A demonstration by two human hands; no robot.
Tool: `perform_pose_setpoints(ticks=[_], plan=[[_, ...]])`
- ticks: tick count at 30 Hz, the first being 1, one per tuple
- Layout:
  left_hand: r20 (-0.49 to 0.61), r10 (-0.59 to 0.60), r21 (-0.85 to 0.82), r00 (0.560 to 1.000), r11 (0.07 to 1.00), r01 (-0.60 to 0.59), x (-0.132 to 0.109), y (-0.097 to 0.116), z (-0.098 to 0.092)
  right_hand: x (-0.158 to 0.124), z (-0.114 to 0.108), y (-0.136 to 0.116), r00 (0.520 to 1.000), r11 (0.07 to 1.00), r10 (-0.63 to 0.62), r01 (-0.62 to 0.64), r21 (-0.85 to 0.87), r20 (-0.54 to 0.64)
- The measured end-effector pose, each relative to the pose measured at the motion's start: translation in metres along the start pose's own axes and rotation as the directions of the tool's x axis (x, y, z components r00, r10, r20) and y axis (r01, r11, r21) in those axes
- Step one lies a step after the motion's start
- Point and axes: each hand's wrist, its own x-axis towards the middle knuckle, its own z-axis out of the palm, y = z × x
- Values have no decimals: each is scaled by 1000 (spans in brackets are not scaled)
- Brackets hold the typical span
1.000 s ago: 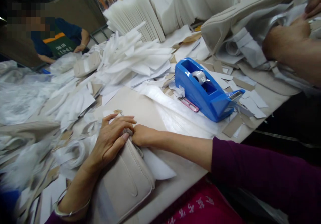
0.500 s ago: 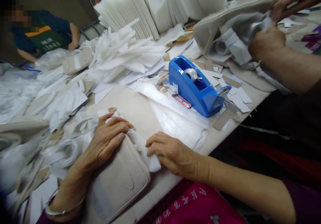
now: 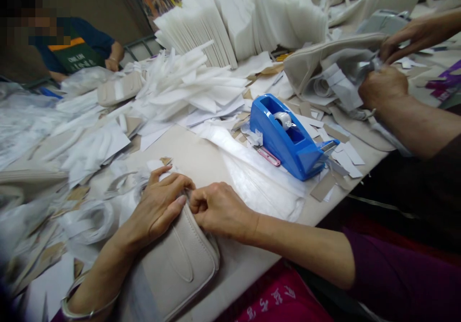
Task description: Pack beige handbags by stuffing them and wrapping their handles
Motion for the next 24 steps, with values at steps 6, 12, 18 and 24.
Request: perform_pose_setpoints(ticks=[6,12,18,24], plan=[[37,15,92,999,996,-18,2,0,6,-28,6,21,988,1000,-26,28,6,-152],[-7,-7,142,1000,990,8,5,2,11,-20,7,1,990,975,-99,76,-209,-104],[-143,-34,25,989,999,38,-2,-5,19,14,40,-32,894,943,-171,27,-330,-414],[-529,-325,-551,784,834,-25,4,-15,15,30,72,-5,944,834,-121,-71,-548,-306]])
